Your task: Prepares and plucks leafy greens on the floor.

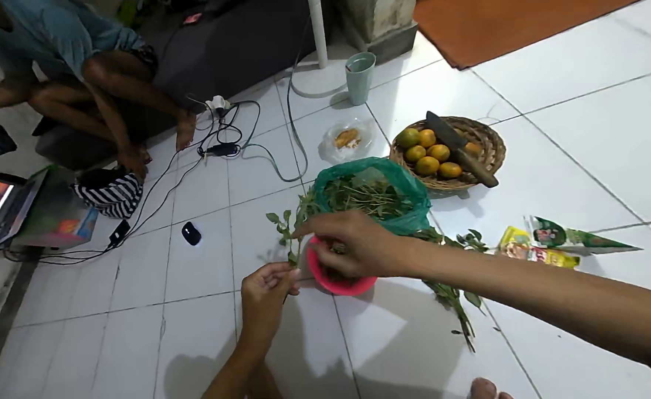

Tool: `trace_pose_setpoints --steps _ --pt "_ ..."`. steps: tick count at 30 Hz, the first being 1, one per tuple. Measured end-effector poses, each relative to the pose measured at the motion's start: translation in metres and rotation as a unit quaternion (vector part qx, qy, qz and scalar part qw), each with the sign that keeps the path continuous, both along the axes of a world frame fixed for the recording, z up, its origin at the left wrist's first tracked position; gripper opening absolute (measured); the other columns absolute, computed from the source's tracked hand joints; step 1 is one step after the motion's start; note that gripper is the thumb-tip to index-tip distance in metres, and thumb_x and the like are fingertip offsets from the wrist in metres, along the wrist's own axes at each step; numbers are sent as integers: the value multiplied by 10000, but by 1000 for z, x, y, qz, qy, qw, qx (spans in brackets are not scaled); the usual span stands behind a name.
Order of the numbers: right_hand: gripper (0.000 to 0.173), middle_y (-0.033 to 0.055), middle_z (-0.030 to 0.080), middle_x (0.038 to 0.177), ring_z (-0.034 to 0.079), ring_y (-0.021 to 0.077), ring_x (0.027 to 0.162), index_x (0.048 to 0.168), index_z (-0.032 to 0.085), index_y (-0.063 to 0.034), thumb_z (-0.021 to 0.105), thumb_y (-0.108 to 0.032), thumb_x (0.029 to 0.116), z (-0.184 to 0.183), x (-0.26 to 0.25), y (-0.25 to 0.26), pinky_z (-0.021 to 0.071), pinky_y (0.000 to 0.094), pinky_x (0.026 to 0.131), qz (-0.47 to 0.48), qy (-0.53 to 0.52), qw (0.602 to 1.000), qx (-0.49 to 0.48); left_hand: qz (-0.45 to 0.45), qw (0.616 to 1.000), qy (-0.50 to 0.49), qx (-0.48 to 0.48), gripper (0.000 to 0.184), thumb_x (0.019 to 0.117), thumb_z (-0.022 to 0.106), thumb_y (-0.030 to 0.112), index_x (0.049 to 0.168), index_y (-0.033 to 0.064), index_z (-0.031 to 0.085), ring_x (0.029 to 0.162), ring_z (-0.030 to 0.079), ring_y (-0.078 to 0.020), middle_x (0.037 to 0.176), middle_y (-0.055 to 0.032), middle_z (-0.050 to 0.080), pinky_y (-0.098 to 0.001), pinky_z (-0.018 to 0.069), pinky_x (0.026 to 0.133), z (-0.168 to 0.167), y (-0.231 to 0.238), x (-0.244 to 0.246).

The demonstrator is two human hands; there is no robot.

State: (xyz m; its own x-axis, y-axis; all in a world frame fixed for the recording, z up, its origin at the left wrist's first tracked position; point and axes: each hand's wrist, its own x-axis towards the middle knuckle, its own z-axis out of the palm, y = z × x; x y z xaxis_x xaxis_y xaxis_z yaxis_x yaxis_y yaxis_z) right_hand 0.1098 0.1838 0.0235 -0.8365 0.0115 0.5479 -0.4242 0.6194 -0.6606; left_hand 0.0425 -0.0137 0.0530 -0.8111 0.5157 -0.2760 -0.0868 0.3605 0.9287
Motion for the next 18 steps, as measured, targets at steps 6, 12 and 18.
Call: trace_pose_setpoints --steps 6,12,18 --pt "126 137 636 715 613 262 518 880 732 4 618 -28 923 -12 -19 -9 475 362 430 -47 120 965 228 -6 1000 16 0 99 900 652 -90 964 -27 693 639 683 -17 742 40 717 -185 590 659 0 2 2" --pt "159 101 634 650 571 152 531 779 733 21 634 -65 868 1 -18 -17 449 266 480 -146 151 978 0 -13 1000 18 -21 82 899 658 -89 949 -32 687 642 684 -18 739 34 714 -183 589 665 0 1 5" --pt "235 -118 550 705 456 -40 581 851 634 -132 475 -86 1019 57 -23 45 389 142 549 -122 -45 898 -421 -42 998 22 42 109 948 590 -57 970 6 677 694 684 -2 778 63 713 -177 585 702 -2 -5 -10"
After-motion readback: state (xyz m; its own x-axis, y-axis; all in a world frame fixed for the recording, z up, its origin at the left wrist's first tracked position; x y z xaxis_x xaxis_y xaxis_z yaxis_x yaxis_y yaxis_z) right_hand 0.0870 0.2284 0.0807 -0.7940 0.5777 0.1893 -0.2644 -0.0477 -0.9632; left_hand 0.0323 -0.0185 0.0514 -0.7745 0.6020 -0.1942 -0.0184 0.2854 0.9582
